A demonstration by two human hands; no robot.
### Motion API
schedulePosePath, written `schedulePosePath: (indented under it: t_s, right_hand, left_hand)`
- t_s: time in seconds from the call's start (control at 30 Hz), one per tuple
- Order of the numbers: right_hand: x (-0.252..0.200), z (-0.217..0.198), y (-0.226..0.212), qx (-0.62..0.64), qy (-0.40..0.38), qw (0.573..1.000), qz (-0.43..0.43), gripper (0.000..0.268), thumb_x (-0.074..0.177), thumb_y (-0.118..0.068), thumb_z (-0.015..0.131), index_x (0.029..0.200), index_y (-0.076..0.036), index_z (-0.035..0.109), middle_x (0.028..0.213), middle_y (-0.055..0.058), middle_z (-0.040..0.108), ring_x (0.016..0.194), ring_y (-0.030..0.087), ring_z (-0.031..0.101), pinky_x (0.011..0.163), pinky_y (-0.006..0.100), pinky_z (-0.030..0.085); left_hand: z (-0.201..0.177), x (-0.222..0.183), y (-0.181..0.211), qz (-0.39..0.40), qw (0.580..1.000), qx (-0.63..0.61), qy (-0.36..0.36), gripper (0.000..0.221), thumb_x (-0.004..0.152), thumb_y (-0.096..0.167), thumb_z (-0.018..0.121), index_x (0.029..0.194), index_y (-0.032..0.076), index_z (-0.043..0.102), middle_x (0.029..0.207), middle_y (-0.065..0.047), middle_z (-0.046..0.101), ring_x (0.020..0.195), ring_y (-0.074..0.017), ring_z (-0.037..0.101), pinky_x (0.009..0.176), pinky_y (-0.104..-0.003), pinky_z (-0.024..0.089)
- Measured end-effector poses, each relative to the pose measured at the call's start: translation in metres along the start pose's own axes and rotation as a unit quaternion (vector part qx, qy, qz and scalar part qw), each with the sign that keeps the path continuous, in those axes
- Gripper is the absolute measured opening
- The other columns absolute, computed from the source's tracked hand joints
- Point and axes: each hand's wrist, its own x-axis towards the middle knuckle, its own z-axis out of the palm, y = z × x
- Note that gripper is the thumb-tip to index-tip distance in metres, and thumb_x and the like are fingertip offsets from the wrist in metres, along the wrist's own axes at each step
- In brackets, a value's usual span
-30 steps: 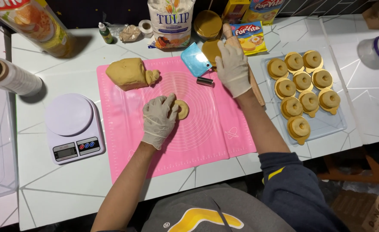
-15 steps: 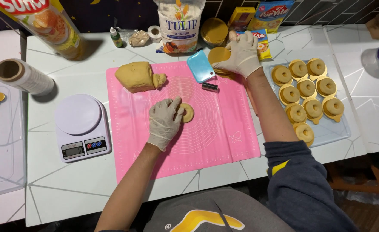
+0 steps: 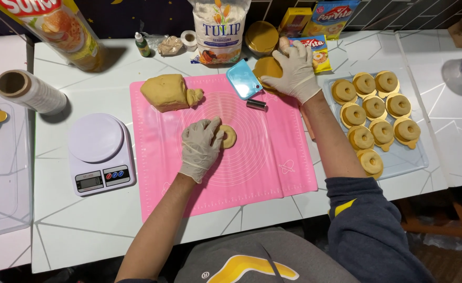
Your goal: Preparing and cutting individual donut shapes from dough using a rolling pin and a circular cutter on a silicone mat.
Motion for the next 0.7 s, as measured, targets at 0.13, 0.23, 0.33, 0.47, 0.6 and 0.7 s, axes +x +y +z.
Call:
schedulePosePath:
  t_s: [0.13,0.23,0.33,0.47,0.6,0.7]
  right_hand:
    - [0.015,-0.025,-0.015,0.032,-0.159,0.984,0.069,0.111,0.069,-0.085,0.063,0.144,-0.003,0.049,0.156,0.020,0.033,0.145,0.049,0.016,0.114,0.072,0.009]
    - [0.022,-0.024,-0.013,0.006,-0.231,0.968,0.094,0.106,0.066,-0.091,0.057,0.140,-0.014,0.055,0.158,0.025,0.029,0.152,0.047,0.005,0.118,0.066,-0.003]
    - [0.022,-0.032,-0.018,0.040,-0.221,0.970,0.094,0.098,0.068,-0.084,0.061,0.137,-0.015,0.058,0.156,0.023,0.031,0.151,0.047,0.007,0.117,0.069,-0.002]
    - [0.019,-0.039,-0.019,0.045,-0.177,0.981,0.070,0.103,0.071,-0.088,0.056,0.136,-0.008,0.058,0.155,0.020,0.034,0.149,0.047,0.012,0.116,0.071,0.002]
    - [0.017,-0.053,-0.019,0.071,-0.130,0.987,0.066,0.095,0.068,-0.070,0.070,0.135,-0.004,0.051,0.136,0.025,0.050,0.144,0.050,0.023,0.113,0.073,0.009]
    - [0.007,-0.064,-0.024,0.057,-0.012,0.998,-0.024,0.091,0.074,-0.077,0.067,0.122,-0.001,0.058,0.132,0.019,0.055,0.130,0.049,0.040,0.102,0.069,0.021]
  left_hand:
    - [0.009,-0.004,-0.004,-0.012,1.000,-0.008,-0.014,0.031,0.097,0.031,0.060,0.126,0.021,0.062,0.097,-0.002,0.059,0.079,-0.0284,0.056,0.071,-0.044,0.043]
    - [0.011,-0.005,-0.005,-0.016,1.000,-0.003,0.002,0.030,0.098,0.032,0.060,0.126,0.023,0.063,0.100,-0.001,0.059,0.081,-0.0276,0.057,0.074,-0.043,0.044]
    - [0.007,-0.003,-0.004,-0.006,1.000,-0.016,0.004,0.029,0.097,0.031,0.061,0.125,0.021,0.063,0.096,-0.001,0.059,0.078,-0.0271,0.056,0.071,-0.043,0.043]
    - [0.005,-0.003,-0.003,-0.006,1.000,-0.008,-0.002,0.028,0.097,0.031,0.060,0.123,0.021,0.062,0.094,0.000,0.058,0.077,-0.0272,0.055,0.070,-0.043,0.043]
    - [0.001,0.000,-0.001,-0.001,1.000,-0.012,0.004,0.025,0.097,0.029,0.060,0.120,0.020,0.063,0.090,0.000,0.057,0.075,-0.0260,0.054,0.068,-0.041,0.042]
    - [0.005,-0.003,-0.001,-0.051,0.997,-0.050,0.001,0.031,0.103,0.034,0.051,0.128,0.024,0.066,0.110,0.001,0.066,0.088,-0.0264,0.062,0.080,-0.044,0.043]
